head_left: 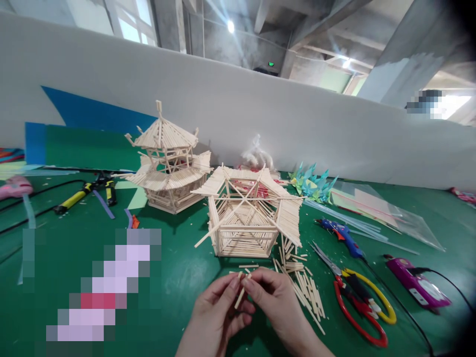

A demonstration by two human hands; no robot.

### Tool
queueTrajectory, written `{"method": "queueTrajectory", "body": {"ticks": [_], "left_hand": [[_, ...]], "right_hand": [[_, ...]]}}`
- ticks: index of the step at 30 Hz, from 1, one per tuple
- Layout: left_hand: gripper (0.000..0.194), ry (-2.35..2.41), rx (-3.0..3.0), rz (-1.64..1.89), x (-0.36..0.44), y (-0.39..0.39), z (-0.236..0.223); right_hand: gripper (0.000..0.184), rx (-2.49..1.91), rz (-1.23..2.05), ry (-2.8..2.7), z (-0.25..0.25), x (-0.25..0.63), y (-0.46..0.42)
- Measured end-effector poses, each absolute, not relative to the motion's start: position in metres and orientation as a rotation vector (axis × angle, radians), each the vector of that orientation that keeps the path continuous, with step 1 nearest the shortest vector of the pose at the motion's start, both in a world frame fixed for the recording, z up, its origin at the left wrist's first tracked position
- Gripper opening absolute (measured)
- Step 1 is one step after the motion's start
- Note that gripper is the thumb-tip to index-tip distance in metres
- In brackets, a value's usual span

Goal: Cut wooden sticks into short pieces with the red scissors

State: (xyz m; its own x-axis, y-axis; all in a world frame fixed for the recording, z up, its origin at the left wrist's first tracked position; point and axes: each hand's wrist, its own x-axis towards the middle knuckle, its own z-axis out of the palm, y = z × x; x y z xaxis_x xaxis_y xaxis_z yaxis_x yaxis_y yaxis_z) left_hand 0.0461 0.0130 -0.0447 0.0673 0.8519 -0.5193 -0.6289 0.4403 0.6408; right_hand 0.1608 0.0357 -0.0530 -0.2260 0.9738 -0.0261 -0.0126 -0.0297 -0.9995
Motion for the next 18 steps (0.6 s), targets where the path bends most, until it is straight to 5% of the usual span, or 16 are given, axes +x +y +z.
{"method": "queueTrajectory", "body": {"ticks": [5,18], "left_hand": [[0.022,0.926,0.284,1.207,0.052,0.007,-0.047],[0.028,0.891,0.325,1.268,0.050,0.003,-0.049]], "right_hand": [[0.021,-1.166,1.246,-1.384,-0.052,0.156,0.032],[0.024,-0.992,1.487,-1.243,-0.053,0.148,0.031]]}}
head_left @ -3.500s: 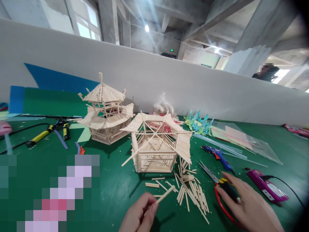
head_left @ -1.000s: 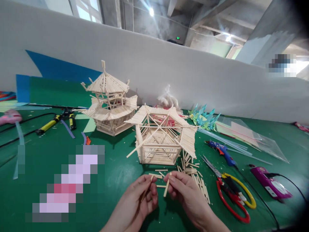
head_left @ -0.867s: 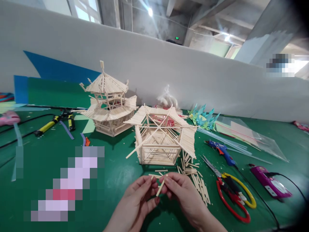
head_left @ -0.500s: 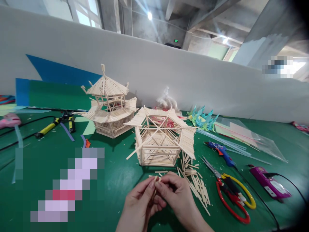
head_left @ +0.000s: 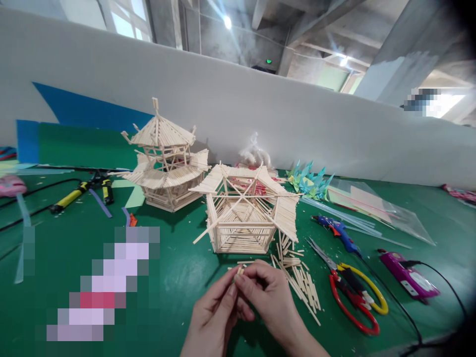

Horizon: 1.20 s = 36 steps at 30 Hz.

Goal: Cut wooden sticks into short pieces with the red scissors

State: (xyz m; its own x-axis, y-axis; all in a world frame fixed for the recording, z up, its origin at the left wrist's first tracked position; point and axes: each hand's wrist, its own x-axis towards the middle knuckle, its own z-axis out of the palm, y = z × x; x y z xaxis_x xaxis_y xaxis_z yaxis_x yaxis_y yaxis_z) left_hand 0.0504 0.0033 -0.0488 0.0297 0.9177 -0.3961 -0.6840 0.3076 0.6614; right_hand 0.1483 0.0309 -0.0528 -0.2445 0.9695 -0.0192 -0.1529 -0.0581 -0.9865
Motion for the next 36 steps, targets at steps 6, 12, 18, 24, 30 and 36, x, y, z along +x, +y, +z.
{"method": "queueTrajectory", "body": {"ticks": [6,12,18,24,30,36], "left_hand": [[0.029,0.893,0.292,1.272,0.050,0.002,-0.048],[0.028,0.877,0.284,1.277,0.051,0.000,-0.046],[0.030,0.873,0.288,1.273,0.052,0.000,-0.047],[0.028,0.870,0.390,1.217,0.052,0.000,-0.047],[0.016,0.932,0.468,1.147,0.051,0.001,-0.052],[0.012,0.942,0.456,1.200,0.052,0.001,-0.057]], "right_hand": [[0.025,-0.996,1.466,-1.232,-0.051,0.147,0.030],[0.027,-1.023,1.458,-1.249,-0.049,0.148,0.029],[0.028,-1.041,1.452,-1.244,-0.048,0.147,0.029],[0.027,-1.097,1.411,-1.247,-0.047,0.144,0.028],[0.023,-1.220,1.188,-1.395,-0.052,0.150,0.026],[0.023,-1.296,0.819,-1.690,-0.051,0.158,0.023]]}}
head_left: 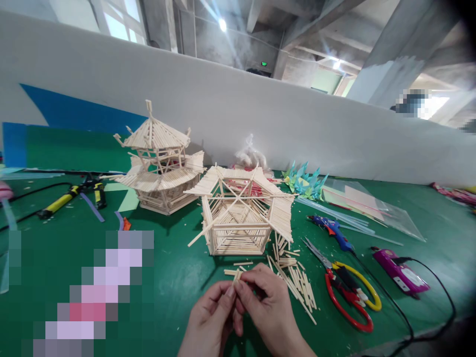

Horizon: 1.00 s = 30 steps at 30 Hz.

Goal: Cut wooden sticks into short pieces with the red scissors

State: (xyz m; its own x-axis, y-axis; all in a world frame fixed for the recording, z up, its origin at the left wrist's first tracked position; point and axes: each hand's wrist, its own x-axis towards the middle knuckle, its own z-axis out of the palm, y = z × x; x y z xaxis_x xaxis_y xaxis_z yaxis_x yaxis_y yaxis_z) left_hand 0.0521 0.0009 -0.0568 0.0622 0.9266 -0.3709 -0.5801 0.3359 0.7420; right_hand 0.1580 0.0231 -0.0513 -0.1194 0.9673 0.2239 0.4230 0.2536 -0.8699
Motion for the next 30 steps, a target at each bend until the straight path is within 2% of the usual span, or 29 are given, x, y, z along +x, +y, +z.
{"method": "queueTrajectory", "body": {"ticks": [3,6,10,13,16,21,26,30], "left_hand": [[0.011,0.991,0.494,1.215,0.049,0.002,-0.055],[0.012,1.045,0.524,1.201,0.042,0.003,-0.054],[0.013,1.083,0.544,1.191,0.035,0.003,-0.056],[0.014,1.093,0.542,1.187,0.034,0.003,-0.058],[0.017,1.094,0.526,1.176,0.035,0.003,-0.058],[0.023,1.131,0.510,1.193,0.033,0.003,-0.056],[0.024,1.134,0.502,1.192,0.030,0.001,-0.056],[0.023,1.130,0.484,1.196,0.029,0.002,-0.056]], "right_hand": [[0.024,-1.444,0.737,-1.693,-0.050,0.187,0.019],[0.030,-1.706,0.499,-1.617,-0.055,0.249,0.013],[0.033,-2.111,0.189,-1.531,-0.078,0.350,0.007],[0.044,-2.188,-0.025,-1.610,-0.101,0.401,0.007],[0.039,-2.264,0.099,-1.685,-0.112,0.419,0.012],[0.031,-2.372,0.438,-1.887,-0.100,0.416,0.030],[0.027,-2.385,0.410,-1.978,-0.097,0.415,0.039],[0.033,-2.274,0.285,-1.770,-0.091,0.416,0.028]]}}
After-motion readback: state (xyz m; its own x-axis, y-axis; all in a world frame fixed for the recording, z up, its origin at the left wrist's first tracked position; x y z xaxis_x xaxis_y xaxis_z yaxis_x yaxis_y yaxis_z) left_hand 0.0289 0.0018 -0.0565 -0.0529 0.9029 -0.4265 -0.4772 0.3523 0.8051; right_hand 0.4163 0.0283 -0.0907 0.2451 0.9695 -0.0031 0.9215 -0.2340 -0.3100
